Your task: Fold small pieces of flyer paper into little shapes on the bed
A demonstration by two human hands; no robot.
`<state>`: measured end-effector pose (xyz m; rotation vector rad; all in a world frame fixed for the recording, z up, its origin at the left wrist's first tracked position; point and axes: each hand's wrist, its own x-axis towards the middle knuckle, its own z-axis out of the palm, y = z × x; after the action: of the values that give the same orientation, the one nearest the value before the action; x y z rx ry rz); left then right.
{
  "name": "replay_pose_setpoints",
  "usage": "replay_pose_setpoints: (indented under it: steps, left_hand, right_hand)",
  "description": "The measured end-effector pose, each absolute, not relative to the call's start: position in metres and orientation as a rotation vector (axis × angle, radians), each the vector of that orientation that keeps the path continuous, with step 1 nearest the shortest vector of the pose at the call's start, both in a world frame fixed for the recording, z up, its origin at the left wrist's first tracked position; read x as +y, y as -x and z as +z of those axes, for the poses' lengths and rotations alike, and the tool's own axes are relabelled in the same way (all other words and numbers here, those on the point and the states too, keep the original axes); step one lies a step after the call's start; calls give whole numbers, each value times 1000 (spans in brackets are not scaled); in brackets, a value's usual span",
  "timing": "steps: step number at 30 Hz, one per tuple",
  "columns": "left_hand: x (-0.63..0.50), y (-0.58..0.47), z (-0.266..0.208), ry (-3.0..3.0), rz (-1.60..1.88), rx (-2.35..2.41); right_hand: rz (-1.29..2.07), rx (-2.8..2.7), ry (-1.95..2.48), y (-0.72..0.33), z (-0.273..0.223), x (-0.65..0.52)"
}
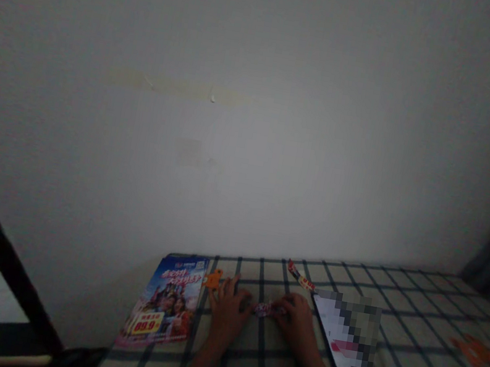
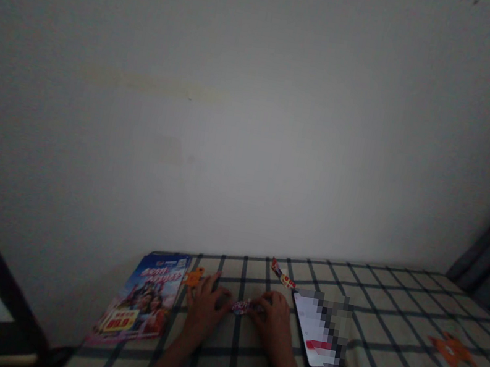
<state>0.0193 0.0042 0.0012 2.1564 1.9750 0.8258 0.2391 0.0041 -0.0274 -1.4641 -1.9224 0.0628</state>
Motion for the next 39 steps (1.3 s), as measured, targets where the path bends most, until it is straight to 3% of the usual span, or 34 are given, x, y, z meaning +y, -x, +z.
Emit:
replay_pose_setpoints:
  steps: [27, 39]
  left_hand:
    - [2, -21, 5, -2155, 962, 1913]
    - [-3, -25, 12, -2157, 910, 1835]
  right_hand:
    - [322, -1828, 1315, -249, -37, 9]
    - [235, -1874, 1301, -245, -32, 4]
